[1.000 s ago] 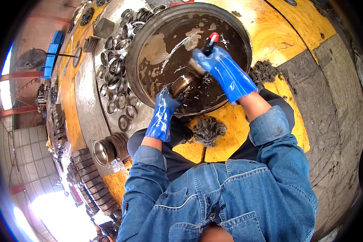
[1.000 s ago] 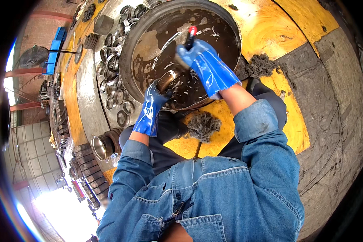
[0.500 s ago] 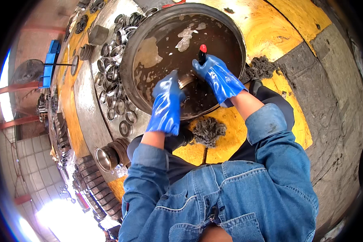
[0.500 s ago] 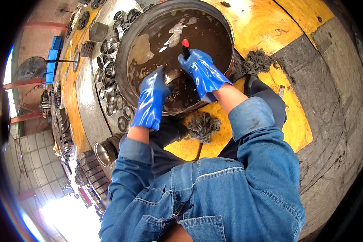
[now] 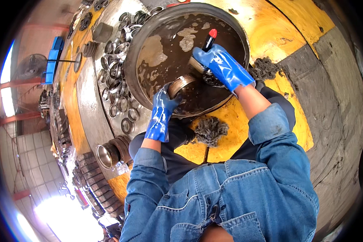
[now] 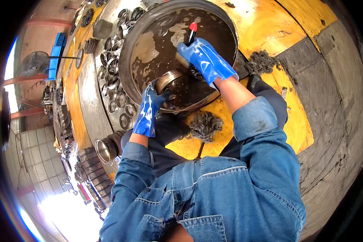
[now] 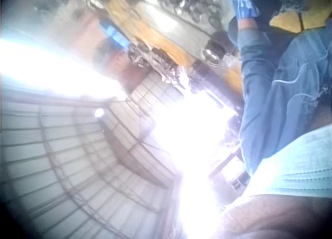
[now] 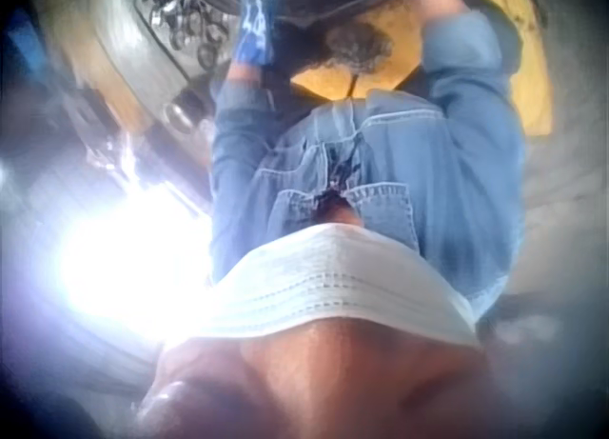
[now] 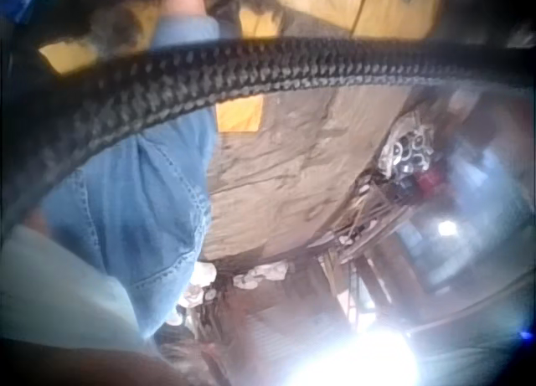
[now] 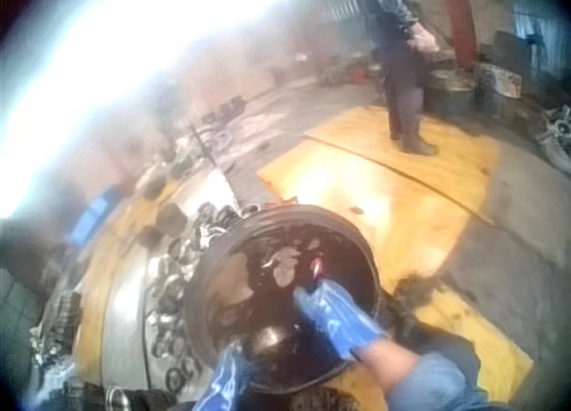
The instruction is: The person sits on the floor and cleans metal rings one by one using a red-handled brush and a dark liquid in a basin. They scrub each ring thoroughly and place it aside after cleaning.
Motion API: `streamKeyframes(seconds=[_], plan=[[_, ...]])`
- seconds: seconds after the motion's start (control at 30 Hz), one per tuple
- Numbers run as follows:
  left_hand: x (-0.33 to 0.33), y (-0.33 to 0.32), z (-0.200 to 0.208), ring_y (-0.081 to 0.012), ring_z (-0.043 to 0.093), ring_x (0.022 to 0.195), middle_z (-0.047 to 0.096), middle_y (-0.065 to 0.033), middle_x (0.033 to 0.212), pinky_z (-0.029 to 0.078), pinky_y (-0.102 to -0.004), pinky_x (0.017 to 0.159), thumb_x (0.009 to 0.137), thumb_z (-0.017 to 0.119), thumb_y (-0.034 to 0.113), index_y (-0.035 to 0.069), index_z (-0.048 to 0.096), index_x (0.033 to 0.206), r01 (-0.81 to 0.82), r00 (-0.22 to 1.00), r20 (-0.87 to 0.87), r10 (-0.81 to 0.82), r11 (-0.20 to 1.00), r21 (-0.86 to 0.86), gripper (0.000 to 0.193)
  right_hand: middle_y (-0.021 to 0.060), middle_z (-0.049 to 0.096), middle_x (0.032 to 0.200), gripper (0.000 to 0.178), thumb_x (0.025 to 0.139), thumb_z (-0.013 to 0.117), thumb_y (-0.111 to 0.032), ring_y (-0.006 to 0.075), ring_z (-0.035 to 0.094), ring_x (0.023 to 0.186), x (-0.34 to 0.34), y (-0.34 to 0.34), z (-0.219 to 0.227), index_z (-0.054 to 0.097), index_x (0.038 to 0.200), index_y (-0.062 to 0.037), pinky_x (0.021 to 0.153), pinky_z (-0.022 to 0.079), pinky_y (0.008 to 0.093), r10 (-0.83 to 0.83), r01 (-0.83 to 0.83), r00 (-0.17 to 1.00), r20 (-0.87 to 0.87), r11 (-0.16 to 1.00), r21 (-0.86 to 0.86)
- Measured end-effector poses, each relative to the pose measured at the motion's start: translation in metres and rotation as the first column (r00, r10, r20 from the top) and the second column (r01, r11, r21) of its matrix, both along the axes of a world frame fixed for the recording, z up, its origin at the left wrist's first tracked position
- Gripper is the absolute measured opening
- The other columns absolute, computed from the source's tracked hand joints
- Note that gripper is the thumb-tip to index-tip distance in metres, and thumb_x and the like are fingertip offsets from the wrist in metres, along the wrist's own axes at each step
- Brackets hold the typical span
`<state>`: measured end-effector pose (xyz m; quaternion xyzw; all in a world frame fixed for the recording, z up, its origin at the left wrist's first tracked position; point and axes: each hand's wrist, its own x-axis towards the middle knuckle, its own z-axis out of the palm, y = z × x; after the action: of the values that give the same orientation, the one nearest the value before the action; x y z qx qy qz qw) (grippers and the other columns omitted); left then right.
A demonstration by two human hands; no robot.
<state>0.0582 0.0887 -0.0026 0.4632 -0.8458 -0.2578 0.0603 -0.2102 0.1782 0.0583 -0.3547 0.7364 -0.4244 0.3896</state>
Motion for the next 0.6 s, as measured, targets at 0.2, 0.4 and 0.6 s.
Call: streamKeyframes(seconds=[0.2, 0.4, 0.6], plan=[[-0.010, 0.002, -0.002, -0.0357, 0.071, 0.112, 0.075, -0.0201, 0.118, 0.056, -0.0428, 0.100, 0.074, 0.086, 0.034, 0.006, 0.067, 0.132, -0.003, 0.996, 0.084, 0.002, 1.000, 0.013, 0.067, 0.0174, 0.069, 0.077, 0.047, 0.096, 0.063, -0.043, 0.0230, 0.069, 0.076, 0.049, -0.014, 0.001, 0.070, 0.087, 0.0029, 0.076, 0.055, 0.0418, 0.162, -0.167, 0.979, -0.122, 0.986, -0.026], [-0.005, 0.005, 0.000, -0.0359, 0.071, 0.111, 0.074, -0.0193, 0.119, 0.056, -0.0428, 0.098, 0.076, 0.085, 0.032, 0.008, 0.067, 0.132, -0.017, 0.999, 0.043, 0.018, 1.000, -0.016, 0.064, 0.0185, 0.074, 0.078, 0.053, 0.094, 0.059, -0.052, 0.0341, 0.074, 0.076, 0.007, -0.006, -0.037, 0.077, 0.085, -0.0033, 0.077, 0.059, 0.0445, 0.008, 0.013, 0.946, -0.323, 0.998, 0.062], [-0.003, 0.004, 0.001, -0.0348, 0.071, 0.113, 0.074, -0.0194, 0.121, 0.056, -0.0422, 0.099, 0.075, 0.087, 0.032, 0.008, 0.067, 0.132, -0.028, 0.997, 0.070, 0.026, 0.999, 0.022, 0.065, 0.0169, 0.075, 0.086, 0.044, 0.096, 0.061, -0.046, 0.0302, 0.072, 0.082, 0.009, -0.006, -0.017, 0.076, 0.096, -0.0048, 0.080, 0.057, 0.0400, 0.100, -0.092, 0.990, 0.097, 0.992, -0.086]])
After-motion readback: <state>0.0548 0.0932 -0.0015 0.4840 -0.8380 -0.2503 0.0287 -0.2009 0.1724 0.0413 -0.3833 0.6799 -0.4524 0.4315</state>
